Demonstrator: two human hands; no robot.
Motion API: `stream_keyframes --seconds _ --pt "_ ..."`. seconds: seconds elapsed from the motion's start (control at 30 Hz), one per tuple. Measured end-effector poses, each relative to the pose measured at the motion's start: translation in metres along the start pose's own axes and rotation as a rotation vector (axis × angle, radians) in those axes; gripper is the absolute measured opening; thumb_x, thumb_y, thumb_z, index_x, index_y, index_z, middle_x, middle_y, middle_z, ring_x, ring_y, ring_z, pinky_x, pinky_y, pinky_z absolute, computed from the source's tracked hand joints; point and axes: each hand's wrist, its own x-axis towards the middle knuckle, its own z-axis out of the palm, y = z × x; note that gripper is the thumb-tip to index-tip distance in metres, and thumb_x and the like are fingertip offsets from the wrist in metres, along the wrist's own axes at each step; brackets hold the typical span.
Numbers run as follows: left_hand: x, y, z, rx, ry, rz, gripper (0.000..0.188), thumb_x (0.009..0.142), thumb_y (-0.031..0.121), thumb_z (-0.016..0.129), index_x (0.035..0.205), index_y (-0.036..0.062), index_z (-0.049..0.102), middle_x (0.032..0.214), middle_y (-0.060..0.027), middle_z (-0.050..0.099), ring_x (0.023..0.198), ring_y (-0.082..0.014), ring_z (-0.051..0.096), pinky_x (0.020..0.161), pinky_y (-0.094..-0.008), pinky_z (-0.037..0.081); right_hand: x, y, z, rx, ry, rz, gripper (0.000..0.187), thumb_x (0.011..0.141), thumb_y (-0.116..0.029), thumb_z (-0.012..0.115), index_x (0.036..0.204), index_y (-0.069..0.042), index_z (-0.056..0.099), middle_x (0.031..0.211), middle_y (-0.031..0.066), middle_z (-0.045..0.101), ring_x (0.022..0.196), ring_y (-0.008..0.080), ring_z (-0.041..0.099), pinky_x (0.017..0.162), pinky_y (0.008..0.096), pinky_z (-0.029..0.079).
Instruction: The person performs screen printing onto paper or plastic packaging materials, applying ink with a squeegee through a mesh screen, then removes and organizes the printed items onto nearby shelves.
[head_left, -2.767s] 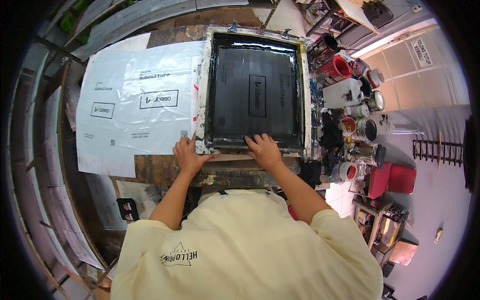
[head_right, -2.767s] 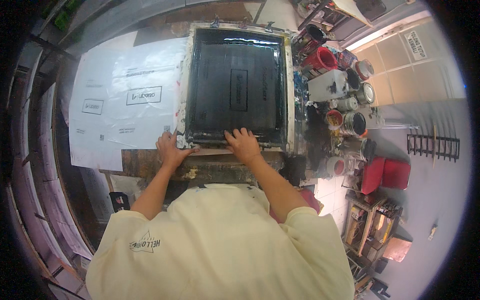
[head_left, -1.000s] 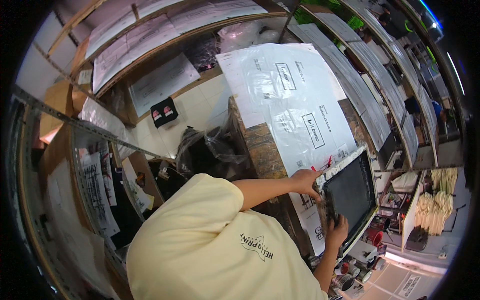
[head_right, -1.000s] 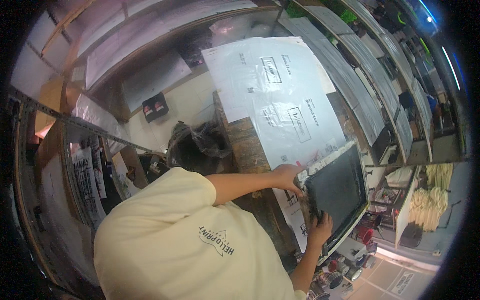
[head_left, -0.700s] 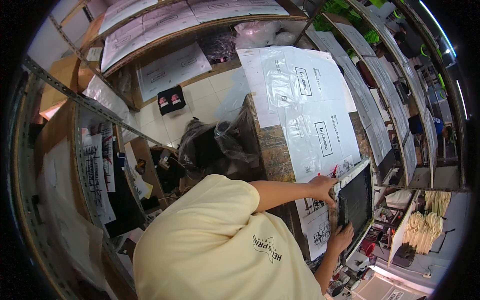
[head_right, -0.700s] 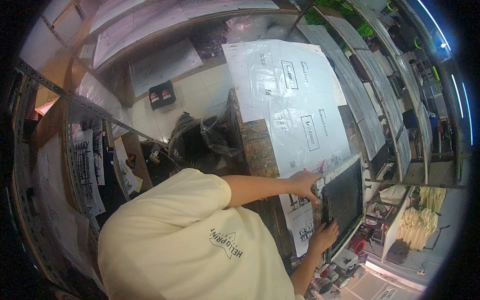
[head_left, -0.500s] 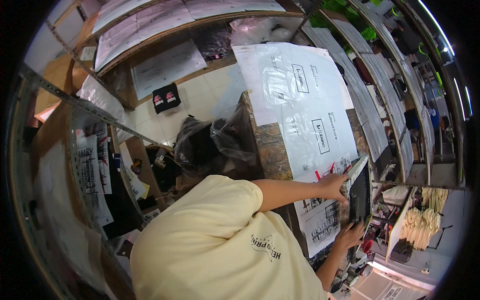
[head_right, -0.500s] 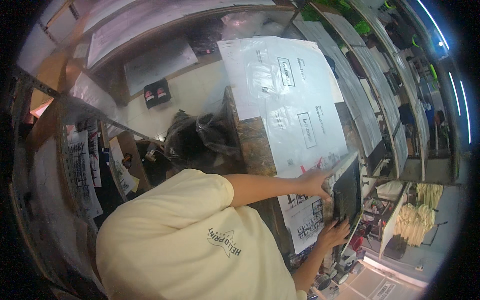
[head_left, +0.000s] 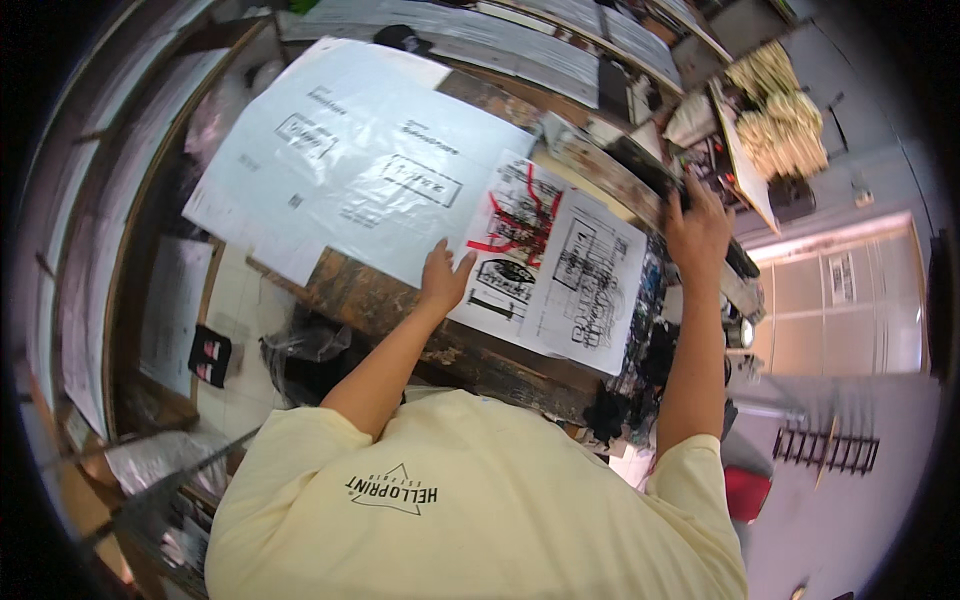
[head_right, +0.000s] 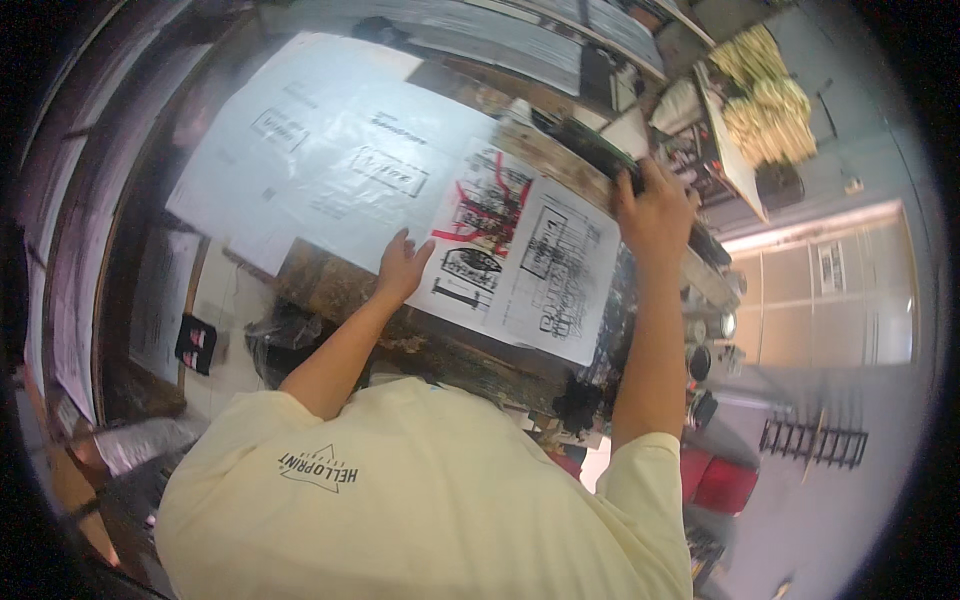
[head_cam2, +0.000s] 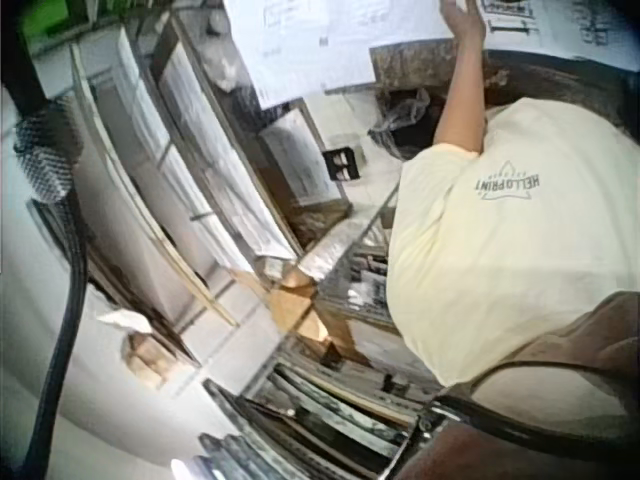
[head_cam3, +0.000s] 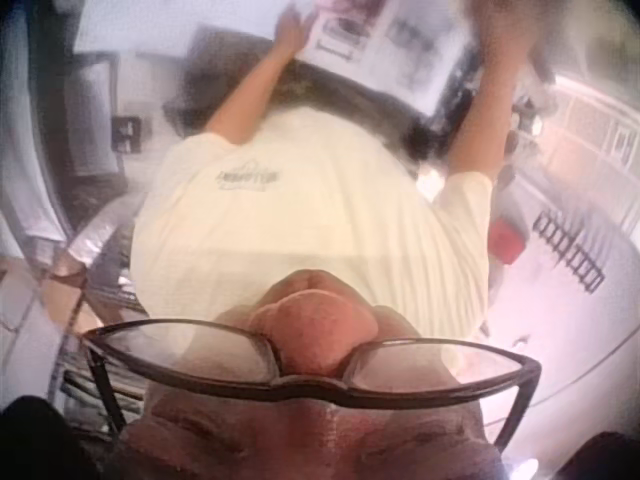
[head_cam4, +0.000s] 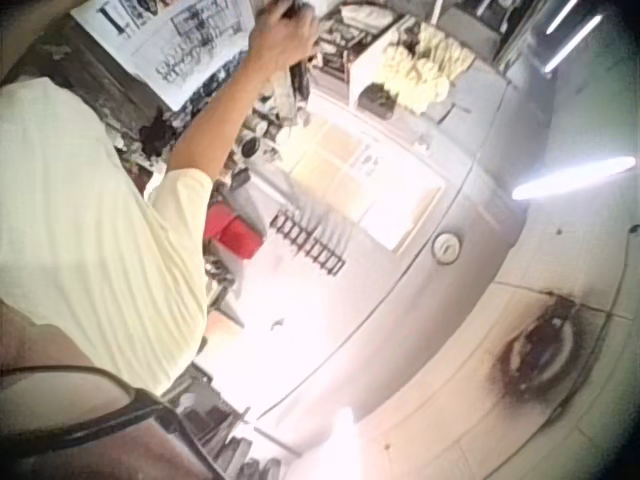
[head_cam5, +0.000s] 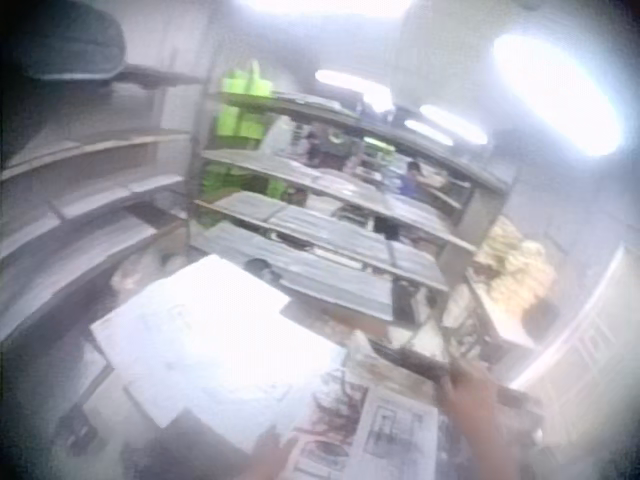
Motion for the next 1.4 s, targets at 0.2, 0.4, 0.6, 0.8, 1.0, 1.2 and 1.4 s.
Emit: stream_keyframes --seconds 0.2,0.4,0.6,0.8,1.0,1.2,1.4 --pt "-0.002 -0.001 0.029 0.478 -0.081 0.259 0.08 0.084 0.027 0.082 0.144 -0.011 0.044 0.131 -0.0317 0.053 0.123 -0.0458 0.052 0.105 -0.0504 0.044 0.008 -0.001 -0.01 0.025 0.012 -0.009 0.037 0.094 -0.044 0.064 0.101 -0.008 0.068 0.095 0.0105 0.069 0.1 0.0322 0.066 0.095 0.0538 0.042" --pt "0.039 0.03 0.05 0.766 -0.108 0.098 0.098 0.076 0.02 0.087 0.152 -0.0037 0.031 0.132 -0.0263 0.047 0.121 -0.0432 0.052 0.1 -0.0507 0.05 0.016 -0.001 -0.011 0.066 0.017 -0.004 0.038 0.092 -0.046 0.066 0.098 -0.008 0.069 0.091 0.01 0.068 0.097 0.0312 0.065 0.089 0.0501 0.042" --pt "0.045 0.046 0.067 0.947 -0.141 -0.041 0.106 0.072 0.023 0.09 0.155 -0.0003 0.029 0.132 -0.0229 0.049 0.122 -0.0402 0.053 0.097 -0.0477 0.053 0.018 0.001 -0.018 0.077 -0.008 0.007 0.038 0.092 -0.044 0.066 0.101 -0.007 0.07 0.095 0.0114 0.07 0.099 0.0314 0.065 0.089 0.0479 0.042" --pt "0.086 -0.015 0.06 0.692 -0.173 0.245 0.081 0.08 0.025 0.083 0.147 -0.0022 0.047 0.117 -0.0204 0.067 0.112 -0.0372 0.065 0.093 -0.0415 0.054 0.022 -0.009 -0.019 0.117 -0.025 0.026 0.041 0.091 -0.048 0.067 0.1 -0.008 0.072 0.089 0.0092 0.069 0.096 0.0299 0.065 0.092 0.0495 0.041" --pt "0.089 -0.012 0.062 -0.233 -0.395 0.007 0.034 0.102 0.018 0.06 0.127 -0.0048 0.064 0.106 -0.0115 0.074 0.09 -0.0186 0.068 0.083 -0.031 0.053 0.023 0.001 -0.017 0.109 -0.009 0.027 0.042 0.091 -0.048 0.067 0.099 -0.007 0.072 0.087 0.0091 0.069 0.094 0.0298 0.066 0.093 0.0489 0.042" --pt "0.079 -0.014 0.116 -0.31 -0.522 -0.035 0.03 0.104 0.023 0.059 0.123 0.0001 0.064 0.105 -0.0057 0.07 0.093 -0.0136 0.06 0.083 -0.0301 0.049 0.027 0.003 -0.012 0.1 0.009 -0.007 0.041 0.091 -0.047 0.067 0.099 -0.007 0.072 0.087 0.0101 0.069 0.094 0.031 0.065 0.092 0.0483 0.042" --pt "0.05 -0.019 0.193 -0.318 -0.474 -0.072 0.028 0.103 0.023 0.061 0.117 0.0001 0.064 0.102 -0.0122 0.07 0.091 -0.0214 0.064 0.084 -0.0354 0.05 0.03 0.004 -0.014 0.087 0.0 -0.006 0.038 0.09 -0.044 0.068 0.097 -0.006 0.071 0.087 0.0108 0.068 0.094 0.0319 0.065 0.087 0.0481 0.042"
